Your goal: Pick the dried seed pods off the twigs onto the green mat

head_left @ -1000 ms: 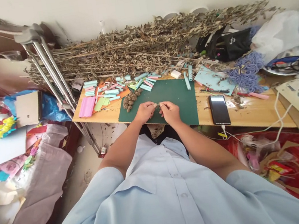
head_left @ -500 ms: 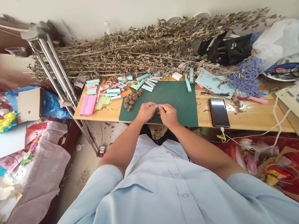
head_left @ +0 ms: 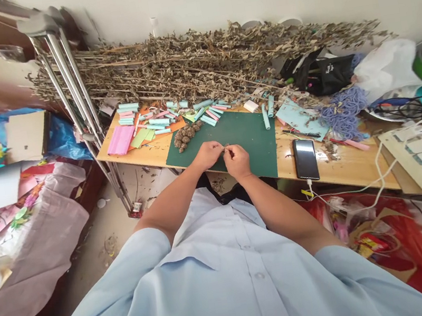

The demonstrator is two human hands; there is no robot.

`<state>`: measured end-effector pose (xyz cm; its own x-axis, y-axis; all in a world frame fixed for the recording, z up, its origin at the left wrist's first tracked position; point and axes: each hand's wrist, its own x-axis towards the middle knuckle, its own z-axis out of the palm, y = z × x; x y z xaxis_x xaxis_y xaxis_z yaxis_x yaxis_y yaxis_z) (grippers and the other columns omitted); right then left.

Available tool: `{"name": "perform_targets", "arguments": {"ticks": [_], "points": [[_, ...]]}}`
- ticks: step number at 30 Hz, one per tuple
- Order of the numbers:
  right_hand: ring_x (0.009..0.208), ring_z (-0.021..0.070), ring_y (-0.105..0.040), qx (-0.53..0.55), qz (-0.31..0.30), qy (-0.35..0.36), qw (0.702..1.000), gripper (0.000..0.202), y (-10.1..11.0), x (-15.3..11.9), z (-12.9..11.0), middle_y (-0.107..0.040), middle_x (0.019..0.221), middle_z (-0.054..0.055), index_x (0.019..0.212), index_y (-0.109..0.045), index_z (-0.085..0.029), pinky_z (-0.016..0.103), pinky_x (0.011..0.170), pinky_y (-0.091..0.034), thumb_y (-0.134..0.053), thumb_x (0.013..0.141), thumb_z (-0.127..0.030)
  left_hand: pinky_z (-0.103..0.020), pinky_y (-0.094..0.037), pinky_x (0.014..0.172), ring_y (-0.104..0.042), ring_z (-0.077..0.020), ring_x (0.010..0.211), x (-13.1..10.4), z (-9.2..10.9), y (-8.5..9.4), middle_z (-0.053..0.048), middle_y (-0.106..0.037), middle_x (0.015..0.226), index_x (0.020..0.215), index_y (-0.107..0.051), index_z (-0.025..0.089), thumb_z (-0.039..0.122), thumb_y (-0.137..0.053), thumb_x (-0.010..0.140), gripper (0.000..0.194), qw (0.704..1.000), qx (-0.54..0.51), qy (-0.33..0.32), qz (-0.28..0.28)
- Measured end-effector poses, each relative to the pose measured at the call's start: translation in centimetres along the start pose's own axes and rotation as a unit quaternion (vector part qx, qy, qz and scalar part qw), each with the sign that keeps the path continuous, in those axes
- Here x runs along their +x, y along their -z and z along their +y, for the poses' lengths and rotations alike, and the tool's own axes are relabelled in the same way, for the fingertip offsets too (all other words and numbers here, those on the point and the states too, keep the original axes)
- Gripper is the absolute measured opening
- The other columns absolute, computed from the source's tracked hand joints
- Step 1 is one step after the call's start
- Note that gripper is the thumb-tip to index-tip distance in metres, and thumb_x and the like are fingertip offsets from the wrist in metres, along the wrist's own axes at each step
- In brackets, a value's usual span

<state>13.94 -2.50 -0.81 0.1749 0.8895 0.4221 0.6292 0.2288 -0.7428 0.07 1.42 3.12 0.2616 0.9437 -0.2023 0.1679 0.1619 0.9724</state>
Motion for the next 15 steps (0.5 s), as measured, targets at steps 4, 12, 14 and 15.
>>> {"name": "perform_targets", "arguments": {"ticks": [4,12,14,15], "points": [[0.076,0.0215,-0.064,0.068,-0.036,-0.055,0.995,0.021,0.51,0.27,-0.04,-0.071,0.08,0.007,0.088,-0.068,-0.02,0.037,0.08,-0.054,-0.052,0.091,-0.033,-0.022,-0.024,0.044,-0.038,-0.0077,0.042,0.13,-0.19,0.11,0.002,-0.049,0.048,0.07,-0.065,0.015,0.025,-0.063,0.075,0.012,1.0,-0.018,0.007,-0.006],[0.07,0.021,-0.066,0.084,-0.009,-0.109,0.99,0.028,0.38,0.36,-0.04,-0.069,0.071,0.004,0.097,-0.072,-0.02,0.036,0.078,-0.055,-0.052,0.095,-0.039,-0.022,-0.021,0.04,-0.034,-0.0065,0.037,0.58,-0.6,0.1,0.004,-0.042,0.046,0.068,-0.06,0.017,0.031,-0.066,0.081,0.019,0.995,-0.095,0.013,-0.011],[0.076,0.0217,-0.067,0.065,-0.01,-0.074,0.995,0.028,0.28,0.24,-0.18,-0.071,0.078,0.005,0.097,-0.073,-0.02,0.037,0.082,-0.055,-0.052,0.096,-0.039,-0.022,-0.021,0.039,-0.033,-0.0056,0.037,0.68,-0.47,0.13,0.005,-0.043,0.047,0.069,-0.059,0.017,0.031,-0.068,0.081,0.021,0.993,-0.118,0.019,-0.015],[0.08,0.022,-0.068,0.058,-0.015,-0.055,0.997,0.028,0.26,0.17,-0.28,-0.072,0.082,0.006,0.097,-0.074,-0.021,0.037,0.084,-0.055,-0.052,0.097,-0.039,-0.022,-0.021,0.039,-0.033,-0.0053,0.037,0.76,-0.41,0.15,0.005,-0.043,0.048,0.069,-0.059,0.016,0.031,-0.068,0.081,0.021,0.991,-0.127,0.023,-0.016]]}}
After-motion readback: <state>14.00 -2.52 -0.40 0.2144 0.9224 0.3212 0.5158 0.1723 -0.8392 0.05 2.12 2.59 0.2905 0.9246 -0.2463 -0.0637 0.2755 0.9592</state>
